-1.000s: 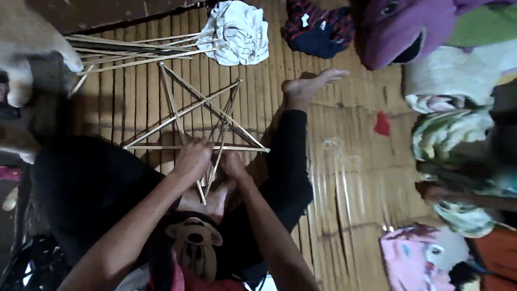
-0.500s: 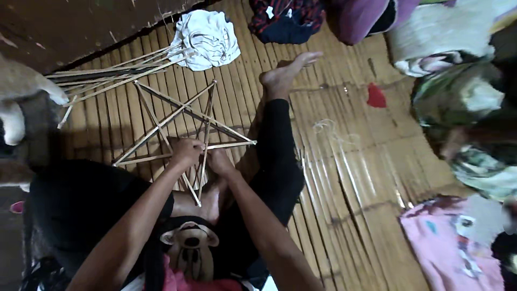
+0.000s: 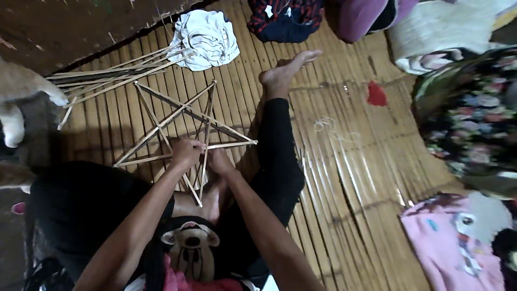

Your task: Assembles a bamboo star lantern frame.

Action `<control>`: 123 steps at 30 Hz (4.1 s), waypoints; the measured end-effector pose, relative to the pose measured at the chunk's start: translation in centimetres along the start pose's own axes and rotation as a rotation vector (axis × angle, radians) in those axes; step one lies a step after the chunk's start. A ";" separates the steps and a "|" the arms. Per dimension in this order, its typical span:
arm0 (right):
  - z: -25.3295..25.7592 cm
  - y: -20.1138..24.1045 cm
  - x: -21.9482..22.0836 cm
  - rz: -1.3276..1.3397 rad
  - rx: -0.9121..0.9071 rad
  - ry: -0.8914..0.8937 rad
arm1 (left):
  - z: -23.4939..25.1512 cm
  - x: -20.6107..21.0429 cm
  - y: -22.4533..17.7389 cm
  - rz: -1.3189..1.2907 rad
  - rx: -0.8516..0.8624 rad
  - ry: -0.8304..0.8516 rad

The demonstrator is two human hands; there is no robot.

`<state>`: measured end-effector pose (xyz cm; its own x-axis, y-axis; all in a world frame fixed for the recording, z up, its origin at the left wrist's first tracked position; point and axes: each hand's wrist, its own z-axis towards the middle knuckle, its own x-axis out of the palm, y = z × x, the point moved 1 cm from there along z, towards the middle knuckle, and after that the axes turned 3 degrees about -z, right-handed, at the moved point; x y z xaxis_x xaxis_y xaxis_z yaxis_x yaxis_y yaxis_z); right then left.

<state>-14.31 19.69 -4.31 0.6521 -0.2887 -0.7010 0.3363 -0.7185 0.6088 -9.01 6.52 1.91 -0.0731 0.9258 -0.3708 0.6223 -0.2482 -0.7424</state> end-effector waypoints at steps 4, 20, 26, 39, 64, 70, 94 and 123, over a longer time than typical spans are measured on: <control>-0.1 0.1 0.0 0.005 0.003 -0.007 | -0.3 0.0 -0.2 -0.006 -0.010 -0.015; -0.1 -0.1 -0.1 0.030 0.012 -0.013 | 0.6 -0.4 0.1 0.044 0.029 0.066; -1.1 -0.4 -0.6 0.105 0.075 -0.070 | 0.1 -1.7 -0.1 0.118 0.084 0.041; -0.2 -0.6 0.2 -0.255 0.014 -0.136 | -8.2 -0.4 7.8 -0.237 -0.032 -0.293; 0.5 -1.4 0.4 -0.159 -0.187 -0.211 | -5.4 1.1 3.0 0.112 0.128 0.072; 0.1 -0.8 0.4 -0.112 -0.122 -0.213 | -1.7 2.2 1.8 0.088 -0.017 0.017; -5.2 0.9 -0.6 1.321 0.477 -0.365 | -0.7 -0.3 -3.7 0.404 0.131 -0.111; -6.9 13.8 -7.8 0.597 -0.426 -0.365 | -13.2 -9.2 -0.9 0.258 0.786 -0.740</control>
<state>-10.06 16.41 12.10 0.5655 -0.7873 -0.2457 0.2794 -0.0974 0.9552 1.41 1.99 13.31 -0.6233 0.4867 -0.6121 0.0376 -0.7632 -0.6451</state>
